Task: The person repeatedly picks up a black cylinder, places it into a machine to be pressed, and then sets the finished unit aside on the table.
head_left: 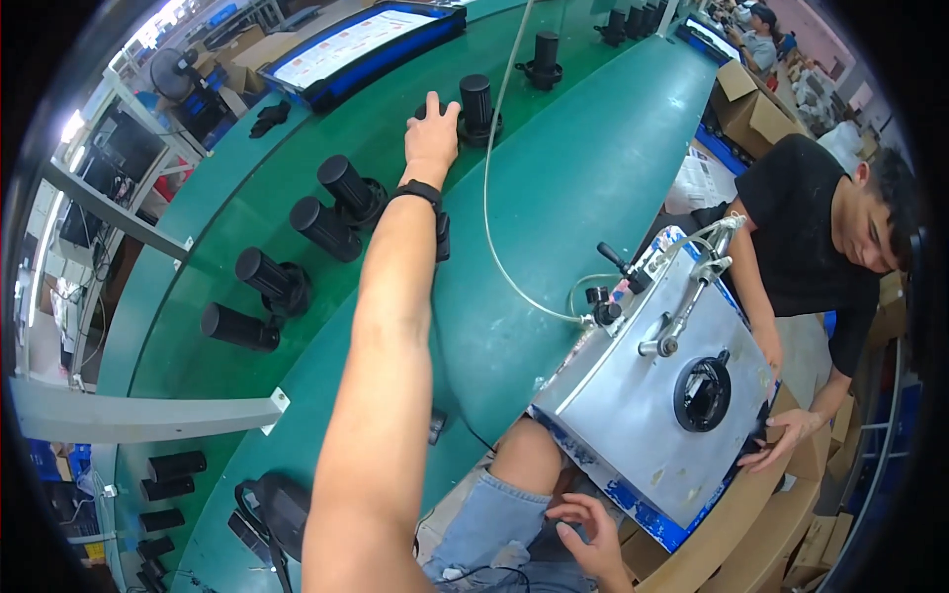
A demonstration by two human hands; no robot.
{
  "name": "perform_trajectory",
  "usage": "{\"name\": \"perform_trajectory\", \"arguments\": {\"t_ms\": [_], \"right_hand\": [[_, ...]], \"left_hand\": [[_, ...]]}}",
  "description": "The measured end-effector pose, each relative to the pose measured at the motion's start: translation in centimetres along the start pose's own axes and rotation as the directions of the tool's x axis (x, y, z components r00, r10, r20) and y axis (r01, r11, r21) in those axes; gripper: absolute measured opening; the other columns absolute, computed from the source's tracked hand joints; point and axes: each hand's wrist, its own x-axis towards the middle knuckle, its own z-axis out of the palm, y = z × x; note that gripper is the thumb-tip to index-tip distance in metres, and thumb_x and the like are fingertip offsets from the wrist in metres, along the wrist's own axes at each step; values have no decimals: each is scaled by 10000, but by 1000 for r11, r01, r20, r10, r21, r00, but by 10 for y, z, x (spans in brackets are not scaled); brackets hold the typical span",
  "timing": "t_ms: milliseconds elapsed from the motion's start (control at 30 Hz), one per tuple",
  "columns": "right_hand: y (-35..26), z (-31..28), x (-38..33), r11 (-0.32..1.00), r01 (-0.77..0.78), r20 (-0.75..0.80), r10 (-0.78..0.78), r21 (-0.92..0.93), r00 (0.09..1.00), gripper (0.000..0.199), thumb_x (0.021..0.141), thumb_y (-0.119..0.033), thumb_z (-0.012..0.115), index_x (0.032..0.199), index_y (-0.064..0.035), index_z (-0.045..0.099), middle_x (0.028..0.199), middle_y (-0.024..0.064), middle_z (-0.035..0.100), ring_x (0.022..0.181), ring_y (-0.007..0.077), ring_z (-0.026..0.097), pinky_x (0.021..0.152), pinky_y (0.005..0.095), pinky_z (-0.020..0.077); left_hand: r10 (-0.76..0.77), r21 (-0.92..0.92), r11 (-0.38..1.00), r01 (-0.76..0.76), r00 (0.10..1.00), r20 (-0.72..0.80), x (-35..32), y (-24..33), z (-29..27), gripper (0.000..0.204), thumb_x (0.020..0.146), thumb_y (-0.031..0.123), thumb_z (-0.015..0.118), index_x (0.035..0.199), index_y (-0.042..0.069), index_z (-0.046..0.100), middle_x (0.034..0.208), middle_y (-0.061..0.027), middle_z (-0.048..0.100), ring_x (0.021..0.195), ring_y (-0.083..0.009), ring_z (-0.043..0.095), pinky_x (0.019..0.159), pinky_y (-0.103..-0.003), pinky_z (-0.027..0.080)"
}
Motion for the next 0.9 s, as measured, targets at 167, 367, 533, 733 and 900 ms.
{"name": "perform_trajectory", "arguments": {"t_ms": [167, 367, 533, 733, 900], "right_hand": [[-1, 11, -12, 995, 42, 112, -32, -92, 993, 427, 867, -53, 617, 1265, 5, 473, 1088, 118, 671, 1051, 179, 614, 947, 334, 457], [-59, -10, -32, 903, 364, 142, -340, -227, 930, 271, 819, -67, 622, 1083, -5, 616, 973, 106, 683, 910, 189, 658, 867, 338, 503], [-117, -12, -12, 775, 632, -58, -630, 20, 775, 438, 868, -157, 628, 1254, 4, 498, 1142, 110, 616, 1043, 190, 597, 888, 331, 480], [-92, 0, -22, 703, 354, 64, -493, 616, 868, 621, 845, -320, 690, 1297, 22, 436, 1159, 134, 583, 1070, 221, 591, 899, 350, 504], [-117, -47, -20, 541, 598, -278, -560, 591, 780, 512, 865, -333, 651, 1215, -15, 454, 1122, 111, 564, 1046, 243, 565, 950, 405, 475]], "left_hand": [[118, -65, 989, -135, 969, -217, -38, -1, -63, 278, 797, 137, 671, 1048, 197, 568, 1216, -142, 454, 818, -403, 627, 653, -462, 567], [356, -376, 791, -483, 862, -361, -116, 35, -245, 196, 793, 217, 735, 847, 103, 586, 1109, -89, 563, 806, -289, 597, 711, -369, 500], [730, -891, 240, -385, 677, -96, -240, 96, -338, 248, 742, 145, 779, 878, 41, 599, 1200, -137, 573, 1024, -250, 584, 869, -356, 473], [323, -968, -217, 130, 945, 54, -363, 175, -291, 745, 812, 115, 727, 1427, 36, 314, 1435, -192, 374, 1196, -268, 509, 992, -400, 421], [476, -917, -189, 351, 850, 227, -414, 201, -283, 672, 839, 122, 701, 1392, -18, 345, 1261, -141, 502, 1072, -156, 530, 873, -281, 456]]}}
